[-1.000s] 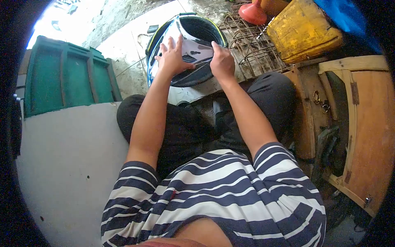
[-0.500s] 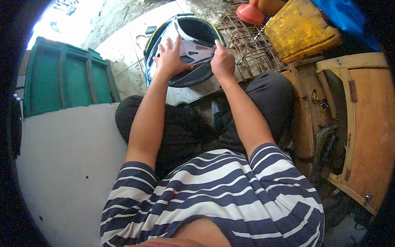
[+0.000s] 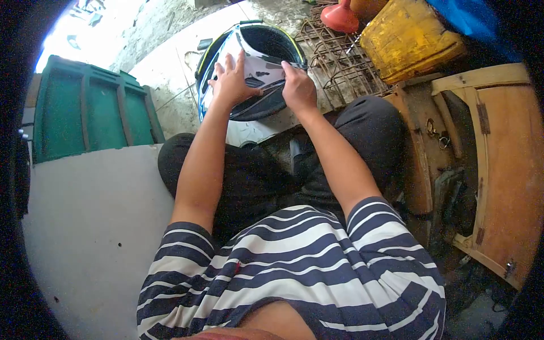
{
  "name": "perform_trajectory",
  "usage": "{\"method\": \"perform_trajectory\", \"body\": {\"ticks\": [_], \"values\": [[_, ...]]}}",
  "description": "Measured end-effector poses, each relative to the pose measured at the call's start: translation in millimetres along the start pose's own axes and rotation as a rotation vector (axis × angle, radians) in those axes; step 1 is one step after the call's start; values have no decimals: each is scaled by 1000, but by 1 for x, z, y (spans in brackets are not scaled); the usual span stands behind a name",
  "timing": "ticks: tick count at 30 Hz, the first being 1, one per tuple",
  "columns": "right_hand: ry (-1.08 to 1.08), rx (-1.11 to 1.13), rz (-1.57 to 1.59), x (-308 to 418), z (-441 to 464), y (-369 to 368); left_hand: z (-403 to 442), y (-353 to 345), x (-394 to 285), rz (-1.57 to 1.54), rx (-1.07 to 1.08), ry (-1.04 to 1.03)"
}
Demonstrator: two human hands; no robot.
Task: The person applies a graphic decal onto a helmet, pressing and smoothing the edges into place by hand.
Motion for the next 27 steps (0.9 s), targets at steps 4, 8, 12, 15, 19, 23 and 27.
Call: {"method": "perform_trajectory", "body": {"ticks": [4,8,12,15,19,23,27], "values": [[-36,-44,5,3,3,-1,-3,-1,1,14,-1,-2],[40,24,-18,7,-3,-4,1,-2,1,-5,-14,-15],[-211,16,14,-4,11,5,0,-4,2,-20,-27,-24],[88,-55,-8,10,-4,-9,0,-2,4,1,-4,-6],[-17,-21,15,6,7,6,3,-3,0,-31,-26,-18],[-8,-59,3,8,5,-4,-1,-2,3,-13,-29,-12],[102,-19,58,22,-4,-6,2,0,0,-3,-8,-11]]}}
Point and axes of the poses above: each hand's wrist, its own z-axis towards the middle knuckle, its own y-axis out of the back of the hand, x = y × z, the point moved 5 cm from there along z, towards the middle knuckle, and after that the axes turned 8 degrees about z, right-handed, at the moved point
